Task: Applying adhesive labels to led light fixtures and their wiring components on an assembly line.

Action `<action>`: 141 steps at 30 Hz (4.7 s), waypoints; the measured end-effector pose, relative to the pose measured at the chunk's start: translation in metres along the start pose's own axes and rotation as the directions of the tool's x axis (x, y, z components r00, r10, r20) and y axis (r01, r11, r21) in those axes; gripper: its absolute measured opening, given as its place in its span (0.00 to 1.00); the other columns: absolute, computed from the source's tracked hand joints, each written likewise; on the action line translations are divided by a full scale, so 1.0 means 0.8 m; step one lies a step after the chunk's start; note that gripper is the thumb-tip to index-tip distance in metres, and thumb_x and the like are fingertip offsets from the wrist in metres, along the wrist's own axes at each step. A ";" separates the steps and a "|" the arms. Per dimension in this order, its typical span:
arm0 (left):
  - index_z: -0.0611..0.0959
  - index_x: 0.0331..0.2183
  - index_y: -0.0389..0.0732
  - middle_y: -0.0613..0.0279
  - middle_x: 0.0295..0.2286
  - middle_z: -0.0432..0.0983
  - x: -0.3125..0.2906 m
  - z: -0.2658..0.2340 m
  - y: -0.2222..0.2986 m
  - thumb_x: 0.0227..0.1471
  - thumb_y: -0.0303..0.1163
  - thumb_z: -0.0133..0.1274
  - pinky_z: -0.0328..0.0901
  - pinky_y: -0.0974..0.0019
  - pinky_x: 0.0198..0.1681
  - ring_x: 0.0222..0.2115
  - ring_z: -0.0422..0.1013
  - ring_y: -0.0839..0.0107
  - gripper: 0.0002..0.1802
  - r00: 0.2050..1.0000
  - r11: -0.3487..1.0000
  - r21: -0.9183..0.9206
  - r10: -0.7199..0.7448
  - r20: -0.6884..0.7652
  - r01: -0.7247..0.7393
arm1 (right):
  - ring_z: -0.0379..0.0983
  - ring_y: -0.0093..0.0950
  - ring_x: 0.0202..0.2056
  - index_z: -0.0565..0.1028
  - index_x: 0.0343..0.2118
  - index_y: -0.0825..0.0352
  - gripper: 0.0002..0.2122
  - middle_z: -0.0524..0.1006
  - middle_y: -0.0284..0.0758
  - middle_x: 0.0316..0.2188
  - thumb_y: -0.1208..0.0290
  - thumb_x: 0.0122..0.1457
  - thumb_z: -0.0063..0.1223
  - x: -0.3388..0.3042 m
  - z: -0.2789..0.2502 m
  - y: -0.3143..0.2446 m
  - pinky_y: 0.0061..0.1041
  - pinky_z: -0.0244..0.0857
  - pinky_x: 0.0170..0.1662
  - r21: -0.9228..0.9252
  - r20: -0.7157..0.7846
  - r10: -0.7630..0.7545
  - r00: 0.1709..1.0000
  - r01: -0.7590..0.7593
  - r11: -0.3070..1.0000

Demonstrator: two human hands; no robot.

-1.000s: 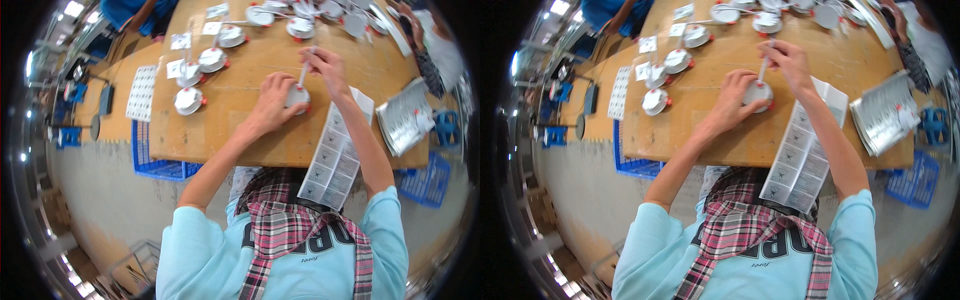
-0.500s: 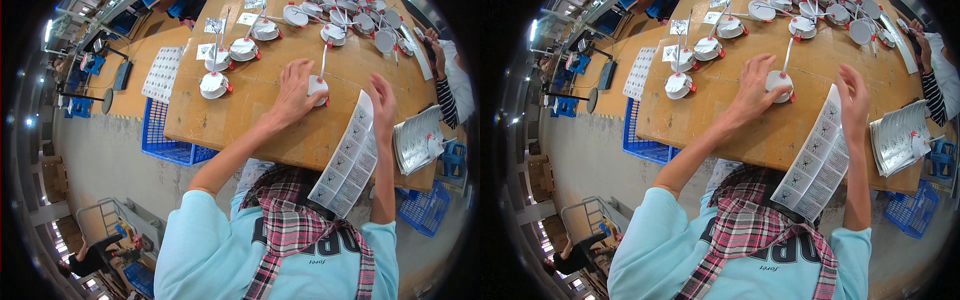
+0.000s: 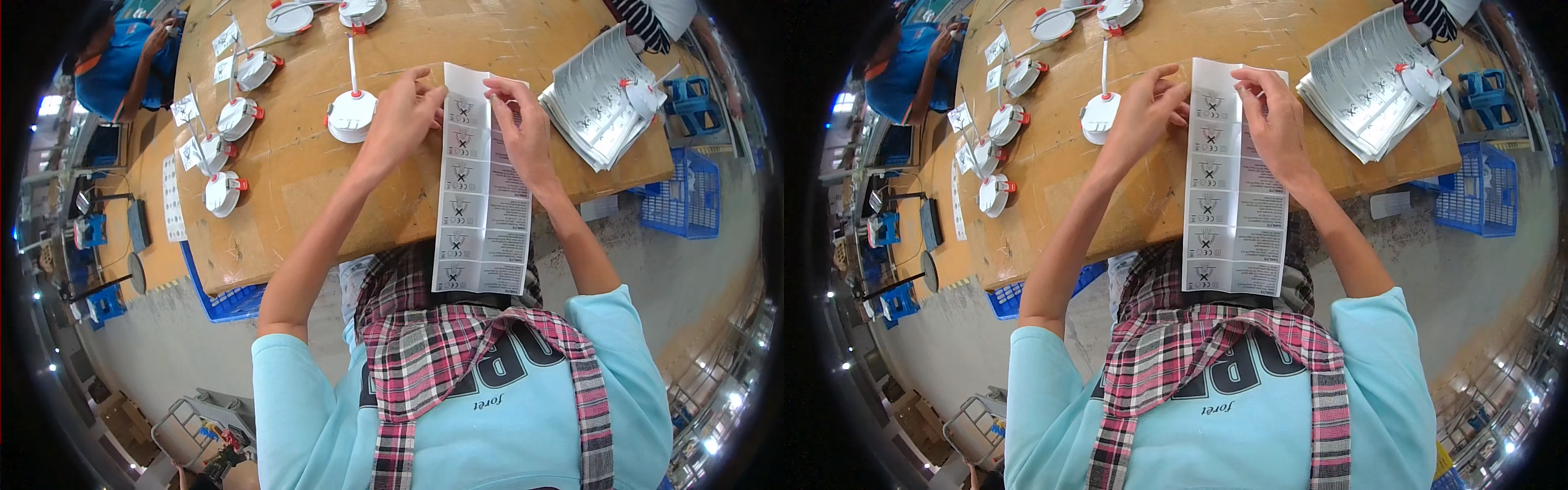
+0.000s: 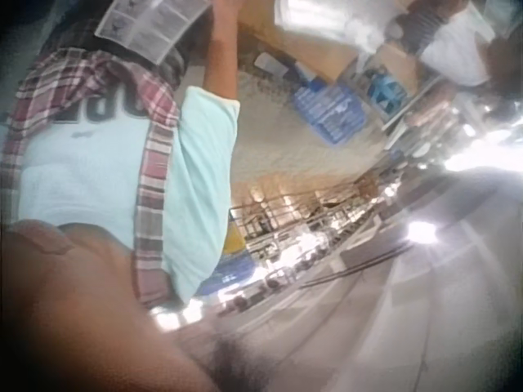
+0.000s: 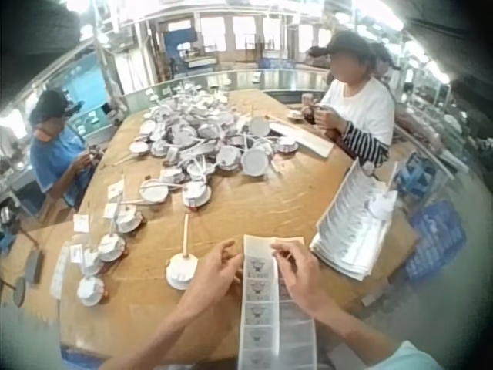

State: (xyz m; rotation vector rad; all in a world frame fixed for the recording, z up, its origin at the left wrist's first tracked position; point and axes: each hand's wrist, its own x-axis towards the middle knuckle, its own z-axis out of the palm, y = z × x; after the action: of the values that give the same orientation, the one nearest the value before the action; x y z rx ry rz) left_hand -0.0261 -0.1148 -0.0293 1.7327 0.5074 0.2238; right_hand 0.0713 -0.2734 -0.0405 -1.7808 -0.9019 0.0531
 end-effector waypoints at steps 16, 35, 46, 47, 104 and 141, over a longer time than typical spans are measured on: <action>0.82 0.32 0.36 0.61 0.28 0.79 0.021 -0.025 0.023 0.53 0.45 0.50 0.64 0.79 0.30 0.29 0.75 0.78 0.20 0.931 0.960 0.018 -0.277 0.240 0.281 | 0.70 0.27 0.32 0.74 0.35 0.68 0.07 0.70 0.35 0.33 0.77 0.52 0.54 0.000 0.004 -0.004 0.23 0.68 0.33 0.024 0.215 -0.133 0.968 0.131 0.991; 0.81 0.31 0.40 0.64 0.28 0.77 0.002 -0.018 0.026 0.53 0.39 0.52 0.64 0.73 0.36 0.31 0.71 0.77 0.12 0.900 0.860 -0.276 -0.380 0.214 0.429 | 0.67 0.26 0.36 0.75 0.26 0.63 0.05 0.70 0.27 0.27 0.72 0.45 0.60 0.027 0.000 -0.016 0.23 0.67 0.37 -0.333 0.176 -0.432 0.885 0.466 0.820; 0.81 0.34 0.40 0.66 0.30 0.77 0.009 -0.015 0.026 0.54 0.37 0.50 0.65 0.74 0.35 0.32 0.71 0.78 0.11 0.886 0.811 -0.357 -0.422 0.192 0.464 | 0.67 0.26 0.36 0.74 0.24 0.65 0.05 0.70 0.29 0.27 0.73 0.45 0.60 0.042 0.006 -0.018 0.23 0.66 0.36 -0.350 0.230 -0.495 0.838 0.546 0.761; 0.81 0.34 0.41 0.67 0.30 0.77 0.009 -0.015 0.025 0.55 0.37 0.49 0.65 0.74 0.35 0.32 0.71 0.78 0.11 0.884 0.818 -0.335 -0.425 0.194 0.467 | 0.67 0.26 0.35 0.74 0.24 0.65 0.05 0.70 0.29 0.27 0.73 0.45 0.60 0.044 0.006 -0.018 0.23 0.66 0.37 -0.362 0.241 -0.492 0.836 0.548 0.754; 0.79 0.34 0.34 0.64 0.27 0.76 -0.030 -0.017 0.081 0.47 0.35 0.58 0.61 0.73 0.38 0.30 0.69 0.81 0.15 0.990 0.959 -0.244 0.137 -0.035 -0.141 | 0.70 0.28 0.38 0.77 0.32 0.67 0.09 0.76 0.33 0.28 0.70 0.50 0.58 0.096 -0.028 -0.105 0.25 0.64 0.43 -0.026 0.120 -0.432 0.894 0.438 0.899; 0.69 0.48 0.27 0.52 0.40 0.71 -0.064 -0.137 -0.003 0.56 0.53 0.43 0.63 0.65 0.47 0.42 0.67 0.67 0.35 0.965 0.618 -0.782 -0.244 -0.100 0.075 | 0.63 0.13 0.22 0.78 0.28 0.67 0.12 0.71 0.24 0.19 0.60 0.54 0.56 0.110 0.043 -0.068 0.14 0.54 0.26 0.216 0.700 0.098 0.708 -0.340 0.915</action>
State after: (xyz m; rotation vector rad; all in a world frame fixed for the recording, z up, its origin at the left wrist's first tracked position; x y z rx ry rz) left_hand -0.1173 -0.0408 -0.0006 0.7988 0.5947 0.4211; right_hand 0.0891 -0.1871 0.0234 -1.5359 -1.0933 1.0282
